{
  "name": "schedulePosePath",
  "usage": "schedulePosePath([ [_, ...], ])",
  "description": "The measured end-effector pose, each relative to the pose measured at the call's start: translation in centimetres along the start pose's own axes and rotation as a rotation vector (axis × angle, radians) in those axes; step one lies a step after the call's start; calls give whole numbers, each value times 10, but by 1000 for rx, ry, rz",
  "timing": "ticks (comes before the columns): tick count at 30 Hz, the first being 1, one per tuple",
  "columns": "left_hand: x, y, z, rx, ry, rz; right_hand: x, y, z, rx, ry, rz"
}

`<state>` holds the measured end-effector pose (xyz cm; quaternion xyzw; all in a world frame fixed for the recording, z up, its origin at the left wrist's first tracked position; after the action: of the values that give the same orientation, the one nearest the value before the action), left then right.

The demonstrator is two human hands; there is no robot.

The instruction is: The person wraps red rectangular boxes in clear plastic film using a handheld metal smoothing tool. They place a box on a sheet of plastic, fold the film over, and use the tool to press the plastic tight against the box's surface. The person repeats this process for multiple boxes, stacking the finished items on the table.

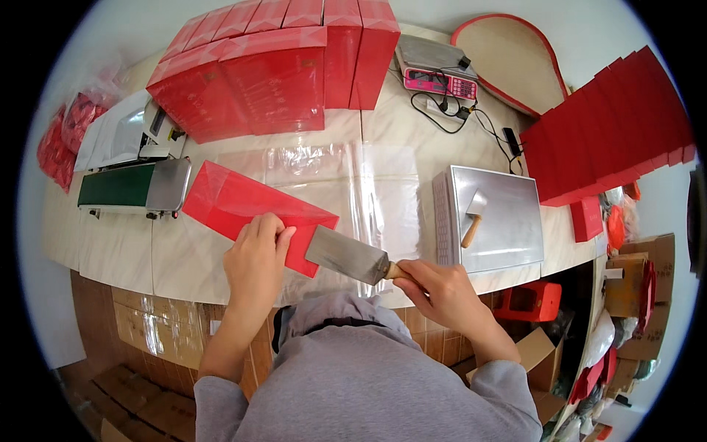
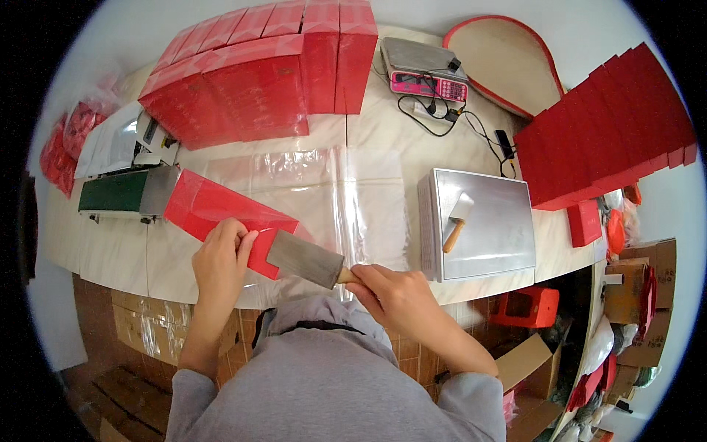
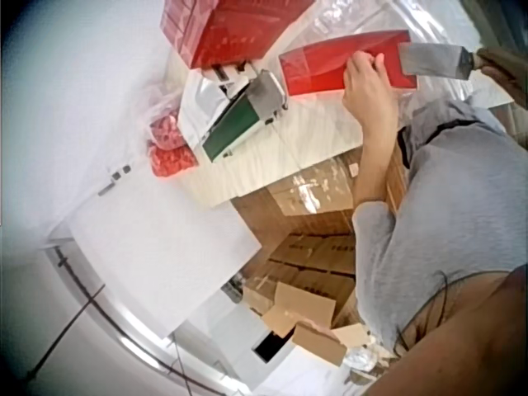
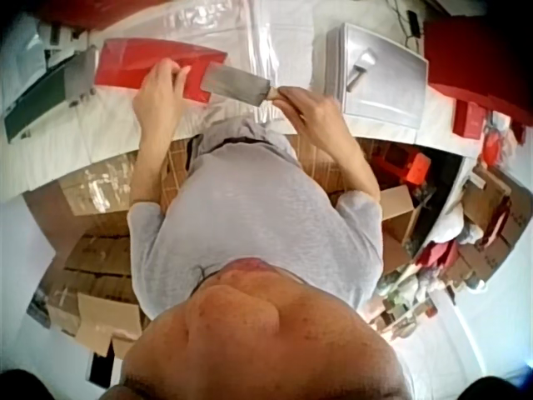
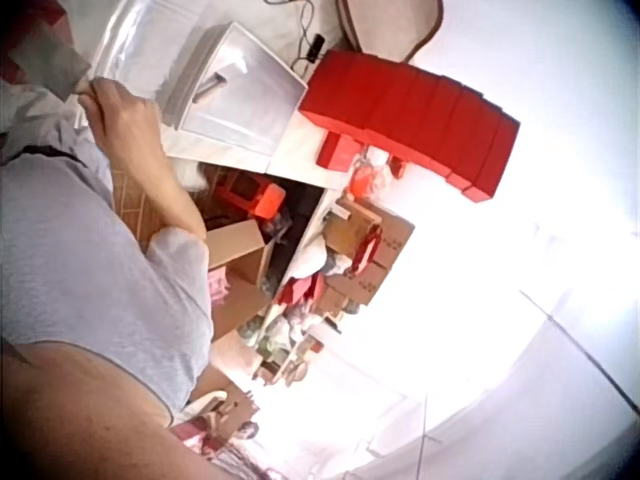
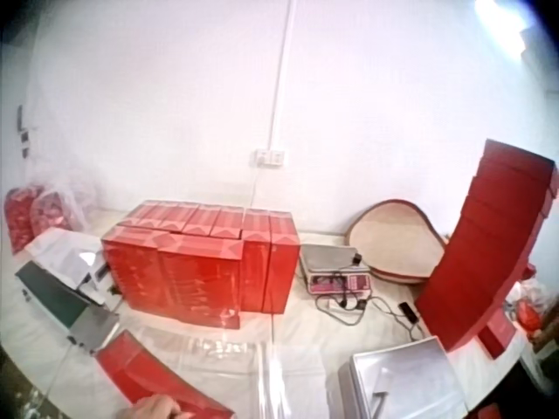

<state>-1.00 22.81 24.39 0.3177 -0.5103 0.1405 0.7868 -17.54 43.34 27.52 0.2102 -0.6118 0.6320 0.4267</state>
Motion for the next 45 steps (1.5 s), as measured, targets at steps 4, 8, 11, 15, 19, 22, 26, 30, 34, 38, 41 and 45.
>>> schedulePosePath([
  [4, 8, 1, 1, 68, 175, -33, -9, 0, 16, 40, 37, -20],
  [8, 9, 0, 7, -85, 308, 39, -16, 3, 30, 72, 66, -37],
  [11, 4, -8, 4, -192, 266, 38, -18, 5, 38, 72, 82, -41],
  [15, 0, -10, 2, -249, 275, 9, -20, 4, 42, 62, 98, -41],
  [19, 1, -9, 2, -279, 276, 10, -18, 1, 42, 53, 108, -51],
  [22, 1, -10, 3, -295, 271, -11, -19, 3, 41, 65, 126, -52],
  [26, 4, -11, 1, -285, 271, -22, -19, 6, 39, 42, 125, -67],
  [30, 6, -13, -2, -300, 283, -23, -8, 5, 28, -8, 109, -19],
  [34, 9, -16, -12, -271, 302, -28, 11, 0, 10, -153, 4, 28],
  [38, 9, -16, -13, -278, 327, -37, 26, 2, -2, -304, -6, 108],
  [41, 6, -15, -11, -285, 337, -31, 16, 13, 2, -322, 101, 119],
  [45, 8, -17, -15, -284, 341, -20, -7, 12, 18, -189, 206, 12],
])
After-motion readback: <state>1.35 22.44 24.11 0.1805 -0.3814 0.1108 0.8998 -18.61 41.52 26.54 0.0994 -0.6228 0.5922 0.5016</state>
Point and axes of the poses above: each hand's wrist, its own z-axis towards the middle knuckle, its own x-axis out of the back of the hand, y = z × x, the point moved 2 cm from there along z, towards the middle knuckle, and after that the axes turned 1 degree about -y, right-handed, at the moved point
